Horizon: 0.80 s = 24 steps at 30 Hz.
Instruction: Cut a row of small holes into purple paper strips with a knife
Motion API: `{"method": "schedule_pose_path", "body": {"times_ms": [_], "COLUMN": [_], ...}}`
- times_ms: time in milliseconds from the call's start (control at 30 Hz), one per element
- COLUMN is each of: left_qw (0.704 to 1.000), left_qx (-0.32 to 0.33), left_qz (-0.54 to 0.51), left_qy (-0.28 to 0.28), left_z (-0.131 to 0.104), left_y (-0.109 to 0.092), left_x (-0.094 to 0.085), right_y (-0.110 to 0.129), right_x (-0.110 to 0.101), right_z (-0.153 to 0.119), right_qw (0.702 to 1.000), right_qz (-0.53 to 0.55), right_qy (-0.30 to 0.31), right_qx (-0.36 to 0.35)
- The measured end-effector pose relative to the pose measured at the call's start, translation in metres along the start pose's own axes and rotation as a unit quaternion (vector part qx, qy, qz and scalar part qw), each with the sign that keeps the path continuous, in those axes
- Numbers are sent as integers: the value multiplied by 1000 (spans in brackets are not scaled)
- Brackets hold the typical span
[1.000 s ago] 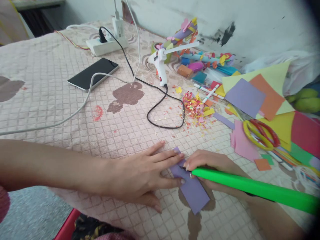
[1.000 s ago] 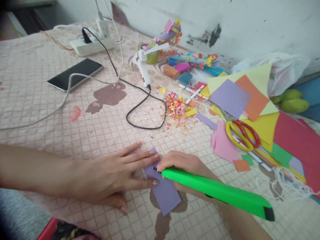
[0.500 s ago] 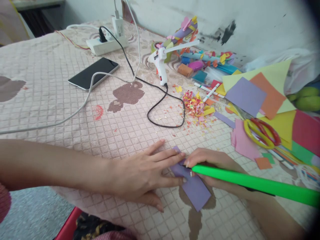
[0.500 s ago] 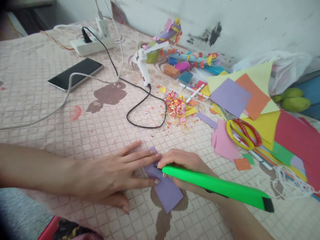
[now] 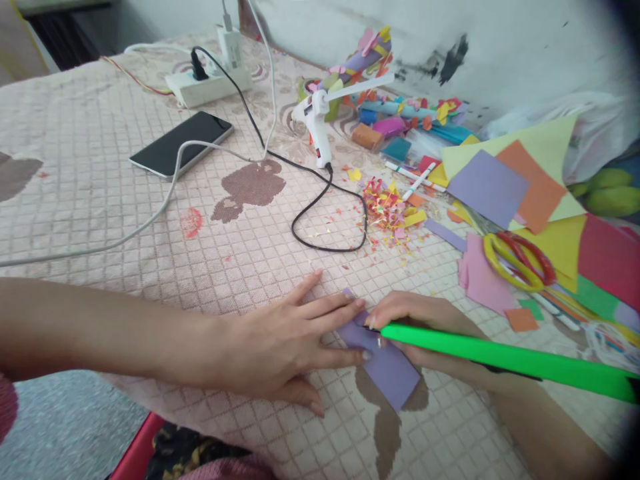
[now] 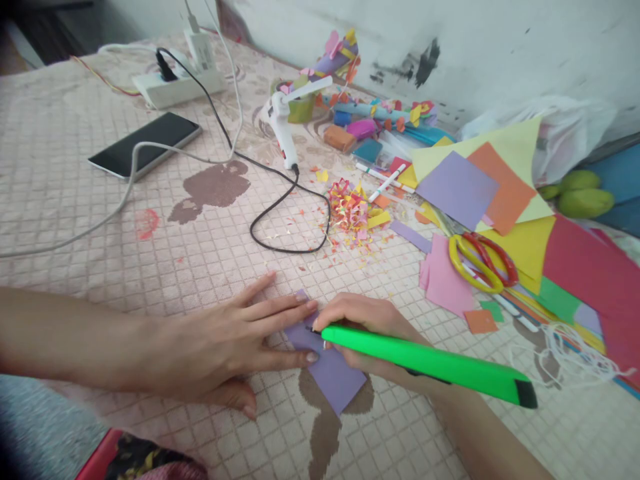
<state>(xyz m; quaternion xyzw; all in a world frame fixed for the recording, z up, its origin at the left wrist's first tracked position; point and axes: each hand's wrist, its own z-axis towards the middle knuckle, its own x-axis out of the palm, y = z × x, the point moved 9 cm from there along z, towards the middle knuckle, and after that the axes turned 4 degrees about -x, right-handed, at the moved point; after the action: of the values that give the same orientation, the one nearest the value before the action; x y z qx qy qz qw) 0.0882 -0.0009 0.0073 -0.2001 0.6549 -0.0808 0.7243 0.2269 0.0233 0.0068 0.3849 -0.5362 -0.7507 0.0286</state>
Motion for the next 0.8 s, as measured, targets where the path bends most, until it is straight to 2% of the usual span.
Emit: {"method": "schedule_pose_path", "body": {"times_ms": [367,800], "left_qw": [999,1000], "left_qx": [9,-4], "left_qz": [-24,8], "left_qy": [20,14], "left_z": [2,2], "left_y": [2,-2], "left_x": [0,-3], "right_y": [2,3], "right_x": [0,0], "right_z": [2,1], "right_qw": [1000,1000], "right_qz": [9,12], "right_qy": [0,-5], "right_qx": [1,-11]}}
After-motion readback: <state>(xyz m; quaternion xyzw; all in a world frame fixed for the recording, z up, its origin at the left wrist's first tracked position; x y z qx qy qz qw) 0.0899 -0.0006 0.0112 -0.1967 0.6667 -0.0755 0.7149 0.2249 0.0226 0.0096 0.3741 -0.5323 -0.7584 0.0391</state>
